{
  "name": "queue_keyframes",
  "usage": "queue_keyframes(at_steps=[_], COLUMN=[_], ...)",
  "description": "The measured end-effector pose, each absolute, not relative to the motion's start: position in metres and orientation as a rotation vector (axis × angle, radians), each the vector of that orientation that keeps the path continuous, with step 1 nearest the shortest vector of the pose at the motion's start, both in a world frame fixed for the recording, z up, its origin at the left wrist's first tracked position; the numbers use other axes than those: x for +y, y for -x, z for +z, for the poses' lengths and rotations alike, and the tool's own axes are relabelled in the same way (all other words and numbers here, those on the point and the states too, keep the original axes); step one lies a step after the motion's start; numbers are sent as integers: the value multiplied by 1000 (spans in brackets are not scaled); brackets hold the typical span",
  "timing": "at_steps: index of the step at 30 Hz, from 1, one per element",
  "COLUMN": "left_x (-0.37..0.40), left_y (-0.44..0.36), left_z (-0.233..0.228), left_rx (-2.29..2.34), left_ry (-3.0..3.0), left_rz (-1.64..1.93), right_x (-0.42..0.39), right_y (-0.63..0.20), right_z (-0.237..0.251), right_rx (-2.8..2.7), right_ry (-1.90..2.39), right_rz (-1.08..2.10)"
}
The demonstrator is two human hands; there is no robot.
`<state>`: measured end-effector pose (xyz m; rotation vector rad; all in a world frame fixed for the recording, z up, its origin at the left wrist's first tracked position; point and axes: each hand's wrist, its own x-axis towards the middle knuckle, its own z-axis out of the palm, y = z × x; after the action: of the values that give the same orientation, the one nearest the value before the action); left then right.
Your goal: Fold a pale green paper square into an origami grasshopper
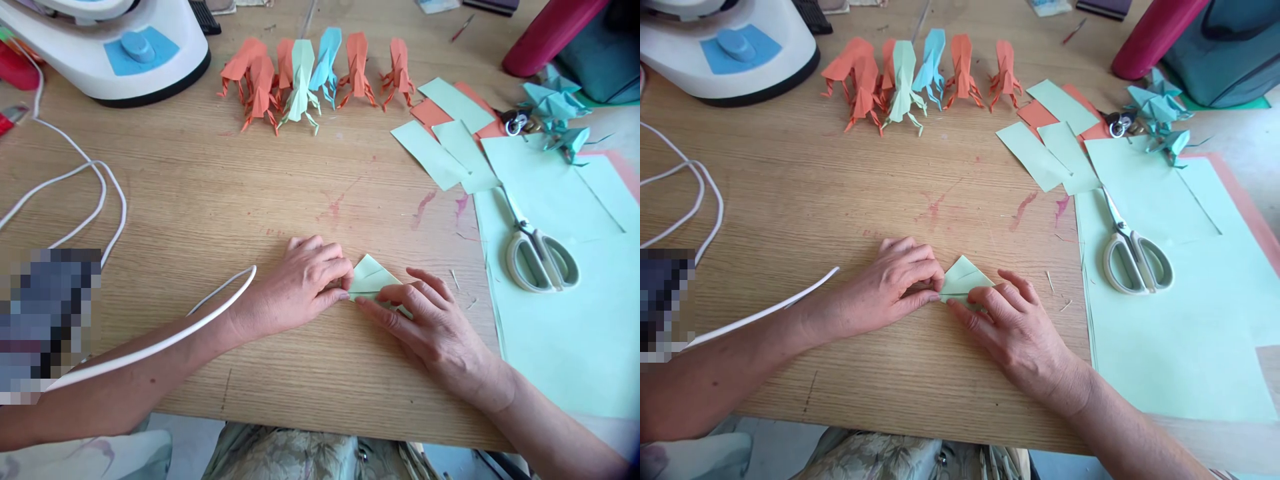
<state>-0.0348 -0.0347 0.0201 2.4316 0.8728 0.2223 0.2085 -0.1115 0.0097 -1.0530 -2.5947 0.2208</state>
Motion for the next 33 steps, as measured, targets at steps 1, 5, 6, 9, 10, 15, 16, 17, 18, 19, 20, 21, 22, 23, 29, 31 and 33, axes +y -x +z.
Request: queue_keyframes(at_steps=[1, 5, 6, 9, 10, 15, 16, 17, 18, 19, 20, 21, 22, 23, 29, 31, 33], left_x=[-34, -33, -34, -36, -37, -40, -40, -40, -39, -39, -39, -40, -41, -43, -59, -63, -65], left_y=[35, 35, 35, 34, 34, 32, 32, 32, 32, 33, 34, 36, 37, 39, 55, 60, 64], left_z=[20, 20, 20, 19, 18, 16, 16, 16, 16, 17, 18, 18, 18, 18, 12, 10, 9], left_rx=[873, 871, 873, 908, 925, 956, 952, 948, 943, 940, 933, 912, 870, 797, 459, 506, 527], left_ry=[-2431, -2431, -2430, -2443, -2452, -2493, -2495, -2494, -2493, -2496, -2508, -2536, -2583, -2649, -2931, -2907, -2881], left_rz=[217, 208, 214, 245, 254, 294, 297, 294, 289, 289, 295, 311, 342, 382, 436, 342, 254], right_x=[-112, -113, -113, -113, -113, -114, -114, -114, -114, -114, -114, -114, -114, -114, -113, -114, -116], right_y=[-211, -217, -217, -216, -215, -212, -211, -211, -211, -211, -211, -211, -210, -210, -217, -225, -233], right_z=[10, 13, 13, 14, 14, 13, 13, 13, 12, 12, 12, 11, 11, 11, 12, 14, 16], right_rx=[-2592, -2608, -2609, -2602, -2602, -2628, -2636, -2643, -2649, -2652, -2652, -2650, -2647, -2642, -2568, -2571, -2582], right_ry=[1032, 985, 985, 978, 977, 991, 993, 996, 997, 999, 1002, 1005, 1006, 1008, 975, 956, 953], right_rz=[240, 290, 294, 282, 270, 195, 187, 180, 171, 162, 154, 151, 152, 159, 267, 337, 382])
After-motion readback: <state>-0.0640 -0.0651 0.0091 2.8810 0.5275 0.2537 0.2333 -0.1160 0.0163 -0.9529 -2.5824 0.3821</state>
